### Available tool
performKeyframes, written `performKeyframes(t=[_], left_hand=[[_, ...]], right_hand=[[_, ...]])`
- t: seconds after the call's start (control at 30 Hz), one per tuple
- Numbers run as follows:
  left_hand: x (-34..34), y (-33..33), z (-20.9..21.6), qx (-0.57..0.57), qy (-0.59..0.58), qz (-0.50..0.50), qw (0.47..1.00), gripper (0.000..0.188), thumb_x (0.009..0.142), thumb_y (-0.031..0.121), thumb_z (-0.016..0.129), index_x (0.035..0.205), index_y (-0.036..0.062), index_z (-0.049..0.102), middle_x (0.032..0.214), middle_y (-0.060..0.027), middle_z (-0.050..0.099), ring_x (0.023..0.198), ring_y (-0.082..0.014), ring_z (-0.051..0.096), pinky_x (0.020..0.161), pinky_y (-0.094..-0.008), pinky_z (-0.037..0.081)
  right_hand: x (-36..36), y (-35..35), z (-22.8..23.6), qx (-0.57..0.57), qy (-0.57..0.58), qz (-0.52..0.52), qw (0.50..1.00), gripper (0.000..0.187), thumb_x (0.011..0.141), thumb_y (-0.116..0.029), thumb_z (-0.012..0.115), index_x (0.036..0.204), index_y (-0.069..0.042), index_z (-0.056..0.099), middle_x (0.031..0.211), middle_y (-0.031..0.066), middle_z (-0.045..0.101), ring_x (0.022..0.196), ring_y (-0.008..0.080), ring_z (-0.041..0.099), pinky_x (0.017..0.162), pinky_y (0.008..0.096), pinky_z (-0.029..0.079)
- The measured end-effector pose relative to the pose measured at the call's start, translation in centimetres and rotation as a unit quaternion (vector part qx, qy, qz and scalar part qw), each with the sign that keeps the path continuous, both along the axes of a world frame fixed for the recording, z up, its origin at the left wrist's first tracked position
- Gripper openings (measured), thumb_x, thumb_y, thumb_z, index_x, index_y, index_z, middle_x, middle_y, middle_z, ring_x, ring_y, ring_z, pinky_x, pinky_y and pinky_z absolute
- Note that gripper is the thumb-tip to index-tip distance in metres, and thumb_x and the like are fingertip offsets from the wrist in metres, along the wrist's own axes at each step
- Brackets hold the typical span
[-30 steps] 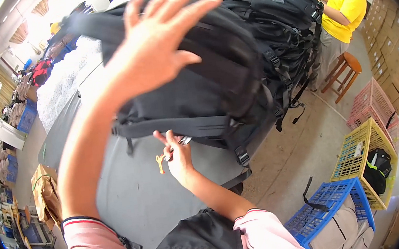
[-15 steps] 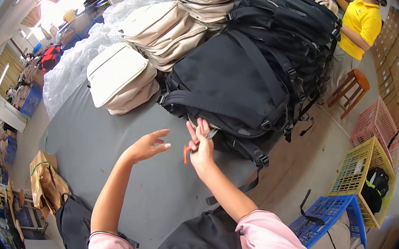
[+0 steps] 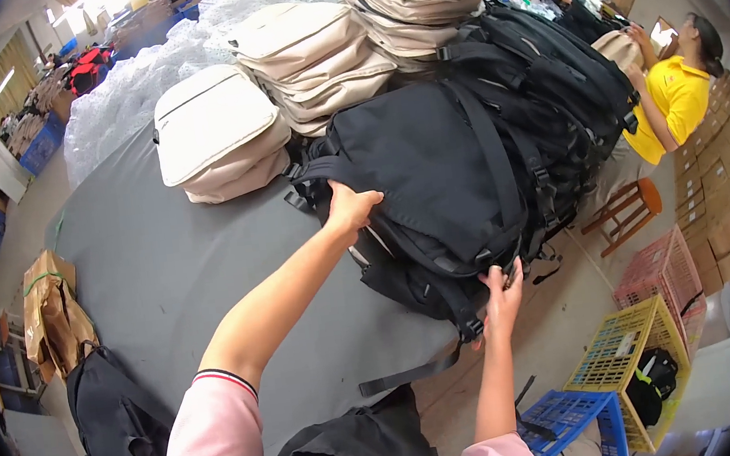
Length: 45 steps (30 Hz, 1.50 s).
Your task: Inspecting and cleaning loose threads on backpacks in a factory setting.
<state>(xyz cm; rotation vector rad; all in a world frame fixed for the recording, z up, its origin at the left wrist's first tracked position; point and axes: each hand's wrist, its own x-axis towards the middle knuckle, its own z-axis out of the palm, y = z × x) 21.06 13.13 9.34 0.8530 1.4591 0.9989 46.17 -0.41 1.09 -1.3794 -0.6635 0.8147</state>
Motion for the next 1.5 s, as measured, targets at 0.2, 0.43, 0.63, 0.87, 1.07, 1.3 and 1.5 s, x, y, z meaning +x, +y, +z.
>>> performKeyframes(t=[0.2, 0.43, 0.63, 0.87, 1.07, 1.3, 1.5], left_hand=[[-3.8, 2.7, -2.2, 0.181, 0.103, 0.031, 0.978, 0.093, 0.07, 0.02, 0.073, 0.139, -0.0019, 0.015, 0.124, -0.0273, 0.044, 0.112, -0.0399, 0.05, 0.095, -0.0411, 0.042], [-12.8, -2.1, -0.8, 0.255, 0.589, -0.077, 0.763, 0.059, 0.068, 0.04, 0.073, 0.122, 0.0225, 0.057, 0.143, -0.0125, 0.03, 0.137, -0.0338, 0.014, 0.104, -0.0579, 0.017], [-20.9, -9.8, 4.7, 0.5, 0.632, 0.09, 0.585, 0.04, 0.068, 0.014, 0.063, 0.108, 0.0149, 0.061, 0.145, -0.0124, 0.029, 0.138, -0.0326, 0.018, 0.108, -0.0563, 0.013], [-37.8, -37.5, 0.0, -0.022, 0.728, 0.246, 0.64, 0.055, 0.065, 0.026, 0.076, 0.117, 0.0178, 0.059, 0.138, -0.0141, 0.036, 0.131, -0.0326, 0.028, 0.098, -0.0526, 0.026], [-36.1, -58.9, -6.7, -0.316, 0.578, 0.135, 0.74, 0.102, 0.06, 0.036, 0.073, 0.145, 0.0194, 0.02, 0.15, -0.0169, 0.018, 0.139, -0.0345, 0.014, 0.108, -0.0577, 0.012], [-38.7, -55.2, -5.3, -0.171, 0.703, 0.23, 0.651, 0.028, 0.075, 0.017, 0.066, 0.098, 0.0046, 0.057, 0.104, -0.0125, 0.061, 0.098, -0.0282, 0.059, 0.078, -0.0376, 0.048], [-28.5, -41.0, 2.0, 0.178, 0.689, 0.177, 0.68, 0.019, 0.069, 0.013, 0.068, 0.07, 0.0052, 0.05, 0.068, -0.0108, 0.051, 0.064, -0.0298, 0.053, 0.052, -0.0392, 0.043]], right_hand=[[-3.4, 5.1, 4.4, 0.106, -0.089, 0.051, 0.989, 0.068, 0.084, 0.0, 0.061, 0.141, 0.0, 0.024, 0.138, 0.0146, 0.039, 0.103, 0.0187, 0.052, 0.091, 0.0284, 0.041], [-0.4, 2.5, -2.6, -0.005, -0.139, 0.002, 0.99, 0.048, 0.08, -0.006, 0.065, 0.125, 0.003, 0.049, 0.125, 0.0179, 0.052, 0.112, 0.0242, 0.05, 0.097, 0.0338, 0.037], [-6.4, -1.6, 6.3, 0.145, -0.338, -0.063, 0.928, 0.025, 0.094, -0.013, 0.049, 0.108, 0.005, 0.058, 0.098, 0.015, 0.065, 0.085, 0.0192, 0.06, 0.075, 0.0292, 0.048], [-17.2, -4.0, 8.2, -0.016, -0.282, 0.328, 0.901, 0.02, 0.094, -0.007, 0.045, 0.104, 0.005, 0.057, 0.09, 0.0107, 0.061, 0.069, 0.0117, 0.056, 0.073, 0.0269, 0.046], [-22.4, -6.2, 3.2, 0.033, -0.228, 0.607, 0.76, 0.017, 0.092, -0.002, 0.048, 0.103, 0.005, 0.059, 0.09, 0.0095, 0.062, 0.067, 0.011, 0.059, 0.062, 0.025, 0.048], [-28.6, -9.4, 5.8, 0.092, -0.252, 0.754, 0.6, 0.018, 0.088, 0.004, 0.048, 0.103, 0.004, 0.059, 0.086, 0.0097, 0.063, 0.063, 0.0128, 0.061, 0.057, 0.024, 0.048], [-29.5, -6.9, 9.9, 0.048, -0.165, 0.687, 0.706, 0.017, 0.089, 0.001, 0.049, 0.1, 0.002, 0.06, 0.085, 0.0084, 0.064, 0.06, 0.0109, 0.059, 0.053, 0.0234, 0.045]])
